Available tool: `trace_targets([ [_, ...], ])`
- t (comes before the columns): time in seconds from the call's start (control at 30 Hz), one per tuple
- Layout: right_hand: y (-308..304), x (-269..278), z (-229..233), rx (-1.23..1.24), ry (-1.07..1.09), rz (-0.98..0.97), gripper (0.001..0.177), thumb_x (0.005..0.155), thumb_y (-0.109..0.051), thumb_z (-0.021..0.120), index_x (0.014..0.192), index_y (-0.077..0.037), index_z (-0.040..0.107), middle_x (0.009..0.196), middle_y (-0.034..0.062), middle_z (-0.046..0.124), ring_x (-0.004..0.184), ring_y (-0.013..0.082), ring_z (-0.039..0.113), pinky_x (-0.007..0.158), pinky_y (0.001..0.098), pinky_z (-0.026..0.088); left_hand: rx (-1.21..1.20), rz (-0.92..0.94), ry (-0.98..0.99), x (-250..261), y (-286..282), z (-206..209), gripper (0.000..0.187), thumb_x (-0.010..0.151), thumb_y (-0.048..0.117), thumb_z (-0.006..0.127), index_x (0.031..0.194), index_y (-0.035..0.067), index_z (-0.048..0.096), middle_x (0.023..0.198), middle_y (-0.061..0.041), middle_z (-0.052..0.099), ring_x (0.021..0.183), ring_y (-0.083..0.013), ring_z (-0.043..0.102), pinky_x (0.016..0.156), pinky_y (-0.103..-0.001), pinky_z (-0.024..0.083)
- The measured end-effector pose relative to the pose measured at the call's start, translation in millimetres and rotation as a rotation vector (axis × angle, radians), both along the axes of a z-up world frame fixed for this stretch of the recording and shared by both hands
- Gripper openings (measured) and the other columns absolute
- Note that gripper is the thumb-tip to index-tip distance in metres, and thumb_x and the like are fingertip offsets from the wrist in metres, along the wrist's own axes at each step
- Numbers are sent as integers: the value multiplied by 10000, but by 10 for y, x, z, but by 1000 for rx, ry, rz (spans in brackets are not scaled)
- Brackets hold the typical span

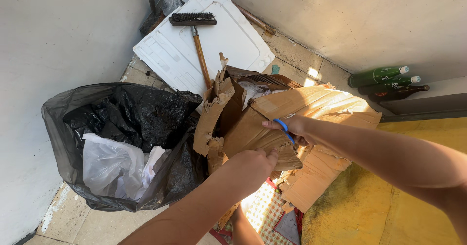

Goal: The person opens a trash bag, gathers plastic trash into it, cuts and tears cardboard boxes using scissors and by hand, and packs the cardboard pieces into the bag.

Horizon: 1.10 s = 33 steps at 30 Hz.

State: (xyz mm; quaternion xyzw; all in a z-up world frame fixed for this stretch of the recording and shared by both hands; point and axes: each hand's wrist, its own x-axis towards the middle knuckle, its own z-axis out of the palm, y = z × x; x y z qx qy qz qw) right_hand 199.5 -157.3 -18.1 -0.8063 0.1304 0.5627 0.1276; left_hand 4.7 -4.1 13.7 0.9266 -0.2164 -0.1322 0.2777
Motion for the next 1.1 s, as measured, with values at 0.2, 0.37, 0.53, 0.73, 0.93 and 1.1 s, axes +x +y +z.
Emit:
trace_targets([
  [0.2,-494,-46,52,96,-235,174,658,676,-602,907,647,-21,600,545,33,567,462,126,540,460,294,458,-259,145,-31,-96,354,-225,563,843,9,596,1403,61,571,960,-151,695,887,-334,701,760,-418,567],
  [0.37,-352,72,490,-159,48,175,666,725,-716,754,653,-70,605,532,34,536,451,170,477,455,313,392,-326,134,-56,-178,189,-70,511,862,37,599,1372,64,611,978,-164,697,891,-340,693,735,-419,564],
  [0.53,-94,-3,117,-109,245,-26,788,715,-892,572,682,-108,498,574,14,459,432,132,492,420,290,432,-210,55,-86,-233,-32,59,517,863,51,623,1377,9,602,974,-169,697,867,-317,698,770,-388,574],
  [0.73,-268,-271,-358,169,-167,51,636,642,-705,802,745,-96,649,598,22,561,431,127,485,403,274,396,-142,114,-165,-347,321,-63,511,789,80,662,1297,32,658,953,-146,712,878,-307,703,758,-374,569],
  [0.93,-361,-299,23,-59,242,-91,791,682,-872,567,736,-83,596,634,41,590,479,147,557,444,274,447,-59,-7,-390,-359,52,97,286,824,156,704,1083,38,729,908,-150,732,875,-288,713,776,-381,583],
  [1.1,-160,-556,-142,-44,145,-152,700,674,-841,616,639,-141,591,545,18,488,436,115,356,419,273,260,168,-336,-141,-299,-129,494,113,823,179,729,849,72,749,794,-69,724,843,-269,698,729,-399,565],
])
